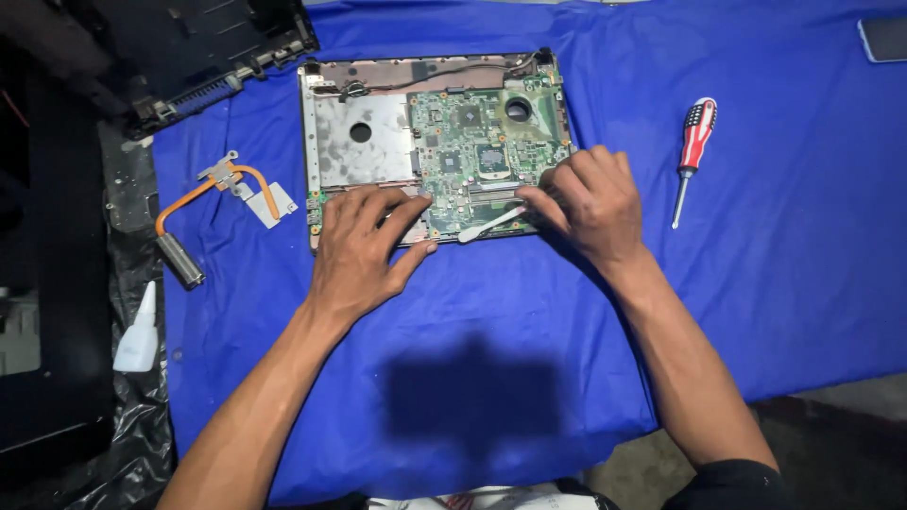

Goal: Cleaning a laptop motherboard with a cotton swab and installing a heatsink with a screwdriver

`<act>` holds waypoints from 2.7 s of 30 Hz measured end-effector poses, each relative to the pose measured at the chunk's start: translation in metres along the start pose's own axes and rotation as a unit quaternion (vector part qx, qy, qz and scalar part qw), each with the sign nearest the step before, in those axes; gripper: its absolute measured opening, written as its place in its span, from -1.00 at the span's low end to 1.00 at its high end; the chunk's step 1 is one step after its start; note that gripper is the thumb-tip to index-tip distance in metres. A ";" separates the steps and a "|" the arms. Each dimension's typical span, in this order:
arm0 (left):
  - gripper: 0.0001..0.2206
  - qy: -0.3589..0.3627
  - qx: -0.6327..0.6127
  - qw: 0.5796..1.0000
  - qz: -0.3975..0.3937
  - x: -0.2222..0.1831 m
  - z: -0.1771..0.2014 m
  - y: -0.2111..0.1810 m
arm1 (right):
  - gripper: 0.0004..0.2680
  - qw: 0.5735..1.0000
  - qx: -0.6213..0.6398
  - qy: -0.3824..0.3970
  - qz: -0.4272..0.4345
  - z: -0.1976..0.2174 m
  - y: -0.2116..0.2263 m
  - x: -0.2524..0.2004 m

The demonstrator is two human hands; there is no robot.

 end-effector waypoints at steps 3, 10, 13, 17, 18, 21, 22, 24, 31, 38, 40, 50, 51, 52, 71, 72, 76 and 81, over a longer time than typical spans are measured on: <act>-0.54 -0.006 -0.005 1.000 -0.002 -0.002 -0.003 0.002 | -0.75 0.997 -0.067 0.005 -0.030 -0.002 -0.015 -0.001; -0.51 -0.010 -0.017 1.000 0.002 -0.004 -0.005 0.005 | -0.80 0.969 -0.201 0.143 -0.032 0.031 0.084 0.010; -0.50 -0.004 -0.019 1.000 0.004 -0.007 -0.005 0.004 | -0.74 0.925 -0.335 0.178 0.021 0.055 0.131 0.008; -0.52 -0.011 -0.021 1.000 -0.003 -0.005 -0.005 0.004 | -0.73 0.939 -0.262 0.219 -0.023 0.043 0.167 0.009; -0.53 -0.011 -0.019 1.000 -0.001 -0.007 -0.005 0.003 | -0.71 0.939 -0.258 0.224 -0.047 0.037 0.168 0.010; -0.53 -0.016 -0.022 1.000 -0.004 -0.007 -0.003 0.002 | -0.68 0.936 -0.195 0.258 -0.136 0.009 0.156 0.017; -0.53 -0.017 -0.021 1.000 -0.005 -0.007 -0.002 0.001 | -0.68 0.937 -0.196 0.256 -0.136 0.010 0.171 0.016; -0.52 -0.011 -0.024 1.000 0.002 -0.005 -0.002 0.001 | -0.69 0.886 -0.405 0.220 -0.051 0.014 0.201 0.016; -0.51 -0.012 -0.025 1.000 0.003 -0.009 -0.003 0.004 | -0.60 0.927 -0.227 0.261 -0.147 0.015 0.178 0.009; -0.51 0.000 -0.024 1.000 0.014 -0.007 -0.006 0.006 | -0.62 0.906 -0.166 0.341 -0.188 0.008 0.147 0.002; -0.50 0.000 -0.021 1.000 0.014 -0.007 -0.005 0.006 | -0.61 0.888 -0.092 0.380 -0.243 0.006 0.138 0.007; -0.49 0.015 -0.028 0.999 0.024 -0.005 -0.004 0.007 | -0.63 0.861 0.035 0.413 -0.294 0.001 0.113 0.029; -0.49 0.016 -0.028 0.999 0.026 -0.005 -0.005 0.006 | -0.65 0.860 0.048 0.411 -0.298 -0.001 0.118 0.029; -0.49 0.016 -0.029 0.999 0.027 -0.005 -0.004 0.006 | -0.65 0.860 0.047 0.412 -0.297 -0.003 0.119 0.032; -0.49 0.017 -0.029 0.999 0.024 -0.005 -0.005 0.007 | -0.53 0.860 0.048 0.428 -0.276 0.010 0.128 0.050; -0.50 0.018 -0.032 0.999 0.026 -0.005 -0.004 0.006 | -0.54 0.869 0.046 0.419 -0.258 0.012 0.128 0.043; -0.49 0.013 -0.025 0.999 0.023 -0.005 -0.005 0.008 | -0.59 0.887 0.022 0.401 -0.226 0.022 0.092 0.043; -0.47 0.006 -0.023 1.000 0.020 -0.006 -0.006 0.008 | -0.66 0.954 -0.053 0.239 -0.173 0.012 -0.019 0.012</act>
Point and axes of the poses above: each hand's wrist, its own x-axis towards the middle knuckle, its own z-axis out of the back of the hand, y = z × x, the point moved 3 cm from there along x, towards the middle knuckle, and after that the axes turned 4 degrees about z, right-handed, at the moved point
